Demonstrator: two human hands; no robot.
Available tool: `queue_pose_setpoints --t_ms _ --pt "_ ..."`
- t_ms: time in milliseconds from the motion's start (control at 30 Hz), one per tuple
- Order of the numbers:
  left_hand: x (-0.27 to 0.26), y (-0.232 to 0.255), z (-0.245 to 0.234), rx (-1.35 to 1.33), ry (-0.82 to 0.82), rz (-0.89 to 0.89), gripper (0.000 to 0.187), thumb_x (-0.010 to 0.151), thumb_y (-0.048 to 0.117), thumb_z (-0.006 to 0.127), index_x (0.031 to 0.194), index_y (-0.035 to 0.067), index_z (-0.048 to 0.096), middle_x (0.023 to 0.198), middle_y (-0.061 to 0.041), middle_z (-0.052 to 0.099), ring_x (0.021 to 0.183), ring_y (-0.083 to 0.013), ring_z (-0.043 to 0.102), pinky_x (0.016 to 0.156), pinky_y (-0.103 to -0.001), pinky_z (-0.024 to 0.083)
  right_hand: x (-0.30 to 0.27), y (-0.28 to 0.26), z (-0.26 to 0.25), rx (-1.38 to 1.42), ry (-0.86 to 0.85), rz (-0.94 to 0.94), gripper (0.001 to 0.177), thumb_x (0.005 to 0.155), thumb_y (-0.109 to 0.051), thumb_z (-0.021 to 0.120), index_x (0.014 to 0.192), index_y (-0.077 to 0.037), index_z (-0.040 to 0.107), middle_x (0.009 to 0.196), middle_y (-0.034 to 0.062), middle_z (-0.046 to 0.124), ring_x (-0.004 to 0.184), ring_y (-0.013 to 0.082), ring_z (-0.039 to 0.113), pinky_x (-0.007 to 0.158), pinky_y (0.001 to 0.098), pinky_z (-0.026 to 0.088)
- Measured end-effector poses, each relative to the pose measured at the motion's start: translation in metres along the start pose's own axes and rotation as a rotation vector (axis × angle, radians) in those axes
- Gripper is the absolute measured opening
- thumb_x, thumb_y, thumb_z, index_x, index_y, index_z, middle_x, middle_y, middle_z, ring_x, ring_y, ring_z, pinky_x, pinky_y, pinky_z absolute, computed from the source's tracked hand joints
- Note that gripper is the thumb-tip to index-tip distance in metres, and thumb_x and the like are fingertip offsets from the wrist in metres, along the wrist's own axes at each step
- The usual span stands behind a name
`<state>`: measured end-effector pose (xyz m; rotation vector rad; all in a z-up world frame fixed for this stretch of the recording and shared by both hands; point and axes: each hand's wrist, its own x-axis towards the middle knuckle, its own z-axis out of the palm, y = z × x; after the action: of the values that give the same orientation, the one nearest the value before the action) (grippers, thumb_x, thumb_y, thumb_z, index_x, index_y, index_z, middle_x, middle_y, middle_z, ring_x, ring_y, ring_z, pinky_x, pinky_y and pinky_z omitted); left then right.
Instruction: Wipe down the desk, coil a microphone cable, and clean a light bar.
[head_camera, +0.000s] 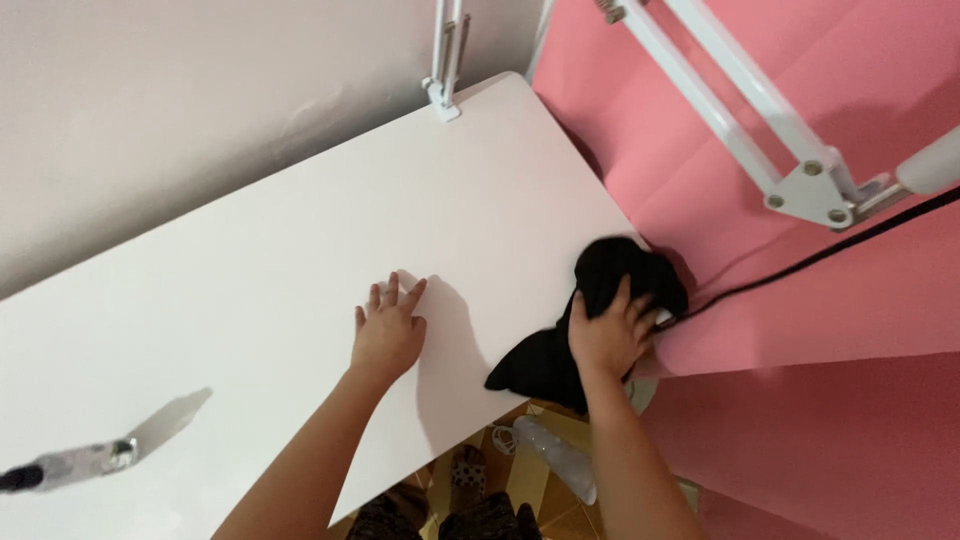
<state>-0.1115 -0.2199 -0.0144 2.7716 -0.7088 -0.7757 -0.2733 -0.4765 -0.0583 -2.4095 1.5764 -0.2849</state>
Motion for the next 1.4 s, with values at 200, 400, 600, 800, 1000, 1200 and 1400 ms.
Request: queue_pose_setpoints --t_ms 200,400,600,800,1000,1200,1400 --pt "-0.044 -0.053 0.054 -0.418 0.306 0.109 0.055 0.098 0.020 0.055 0.152 0.018 0.042 0.165 -0.019 0.033 0.153 -0.0411 0.027 0.120 -0.050 0.030 -0.051 -0.083 0.029 -0.199 -0.091 -0.369 0.087 0.092 -0.063 0.051 0.160 -0.012 0.033 0.154 0.0264 0.043 0.145 0.0451 0.035 0.121 0.0657 0.014" --pt "-0.112 -0.076 0.003 -0.757 0.323 -0.284 0.067 0.100 0.023 0.052 0.165 0.022 0.034 0.163 -0.014 0.041 0.113 -0.0391 0.071 0.092 -0.046 0.058 -0.231 -0.158 0.025 -0.331 -0.086 -0.926 0.092 0.085 -0.053 0.056 0.154 -0.002 0.024 0.155 0.0285 0.039 0.144 0.0456 0.033 0.116 0.0612 0.016" --pt "-0.154 -0.158 0.052 -0.671 0.581 -0.105 0.042 0.096 0.017 0.059 0.138 0.014 0.064 0.147 -0.018 0.058 0.134 -0.0348 0.057 0.104 -0.041 0.051 -0.175 -0.087 0.035 -0.113 -0.157 -0.809 0.086 0.090 -0.060 0.057 0.154 -0.006 0.034 0.151 0.0233 0.045 0.137 0.0421 0.045 0.117 0.0609 0.023" --pt "-0.218 -0.215 0.023 -0.868 0.471 -0.542 0.040 0.096 0.025 0.062 0.133 0.009 0.062 0.139 -0.009 0.065 0.098 -0.0334 0.074 0.092 -0.040 0.061 -0.046 -0.064 0.029 -0.143 0.309 -0.451 0.106 0.087 -0.066 0.066 0.163 -0.002 0.030 0.163 0.0377 0.028 0.144 0.0513 0.027 0.109 0.0630 0.023" --pt "-0.242 -0.291 0.041 -0.840 0.970 -0.514 0.092 0.078 0.018 0.086 0.147 -0.008 0.031 0.142 -0.024 0.035 0.130 -0.0334 0.048 0.109 -0.042 0.045 -0.147 -0.180 0.069 -0.086 0.011 -0.647 0.100 0.088 -0.076 0.053 0.160 -0.010 0.034 0.165 0.0214 0.030 0.150 0.0447 0.027 0.117 0.0649 0.020" --pt "-0.224 -0.318 0.011 -0.843 1.052 -0.353 0.106 0.073 0.022 0.091 0.154 -0.005 0.028 0.151 -0.025 0.038 0.137 -0.0381 0.043 0.111 -0.047 0.040 -0.382 -0.287 0.090 -0.105 -0.188 -1.136 0.058 0.090 -0.048 0.061 0.145 -0.029 0.052 0.163 0.0124 0.034 0.149 0.0409 0.027 0.116 0.0673 0.014" --pt "-0.226 -0.332 0.000 -1.033 0.922 -0.387 0.056 0.090 0.026 0.076 0.137 0.003 0.058 0.132 -0.014 0.069 0.131 -0.0286 0.060 0.106 -0.042 0.048 -0.423 -0.270 0.073 0.105 -0.391 -1.105 0.059 0.084 -0.021 0.073 0.140 -0.024 0.055 0.152 0.0106 0.046 0.145 0.0346 0.038 0.120 0.0580 0.021"
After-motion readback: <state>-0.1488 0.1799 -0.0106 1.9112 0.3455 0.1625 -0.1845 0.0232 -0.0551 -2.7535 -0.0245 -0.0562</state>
